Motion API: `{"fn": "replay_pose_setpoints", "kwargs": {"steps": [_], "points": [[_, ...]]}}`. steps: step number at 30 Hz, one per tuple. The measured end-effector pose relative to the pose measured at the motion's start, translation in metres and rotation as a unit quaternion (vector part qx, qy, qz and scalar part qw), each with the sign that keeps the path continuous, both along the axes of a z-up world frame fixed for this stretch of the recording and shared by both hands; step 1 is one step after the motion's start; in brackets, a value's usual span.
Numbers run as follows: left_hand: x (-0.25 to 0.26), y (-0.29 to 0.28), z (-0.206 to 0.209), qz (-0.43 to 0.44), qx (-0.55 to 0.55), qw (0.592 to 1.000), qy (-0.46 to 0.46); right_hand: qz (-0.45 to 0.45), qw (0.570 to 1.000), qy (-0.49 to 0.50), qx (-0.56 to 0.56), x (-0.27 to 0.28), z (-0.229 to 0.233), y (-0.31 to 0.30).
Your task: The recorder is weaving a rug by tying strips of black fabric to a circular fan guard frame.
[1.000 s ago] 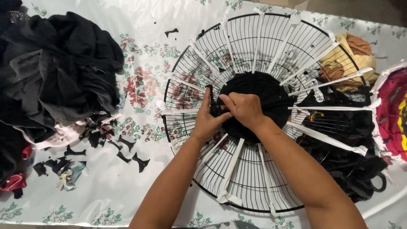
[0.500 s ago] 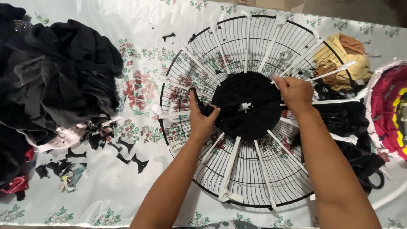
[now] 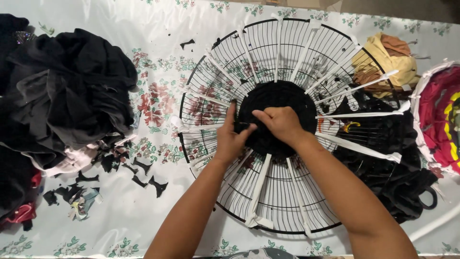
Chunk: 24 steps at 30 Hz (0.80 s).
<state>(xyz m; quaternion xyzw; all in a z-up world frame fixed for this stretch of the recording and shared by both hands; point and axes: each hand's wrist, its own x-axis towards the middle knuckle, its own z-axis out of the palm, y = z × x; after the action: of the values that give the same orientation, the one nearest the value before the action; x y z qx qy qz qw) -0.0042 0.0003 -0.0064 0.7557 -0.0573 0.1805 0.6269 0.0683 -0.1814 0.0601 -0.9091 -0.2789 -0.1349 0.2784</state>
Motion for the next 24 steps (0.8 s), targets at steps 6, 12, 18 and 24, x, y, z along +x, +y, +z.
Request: {"fn": "replay_pose_setpoints", "kwargs": {"steps": [6, 12, 18, 24], "points": [[0.006, 0.011, 0.015, 0.056, -0.151, 0.976, 0.145, -0.095, 0.947, 0.289, 0.102, 0.035, 0.055, -0.061], [-0.007, -0.001, 0.047, -0.034, -0.089, 0.993, 0.063, -0.052, 0.991, -0.063, -0.102, 0.009, 0.026, -0.013], [0.0, 0.003, 0.011, -0.034, -0.066, 0.995, 0.064, 0.005, 0.999, 0.004, -0.054, -0.011, 0.018, 0.037], [0.009, 0.014, 0.002, 0.048, -0.069, 0.994, 0.068, -0.025, 0.913, 0.407, 0.024, 0.024, 0.036, -0.013]]}}
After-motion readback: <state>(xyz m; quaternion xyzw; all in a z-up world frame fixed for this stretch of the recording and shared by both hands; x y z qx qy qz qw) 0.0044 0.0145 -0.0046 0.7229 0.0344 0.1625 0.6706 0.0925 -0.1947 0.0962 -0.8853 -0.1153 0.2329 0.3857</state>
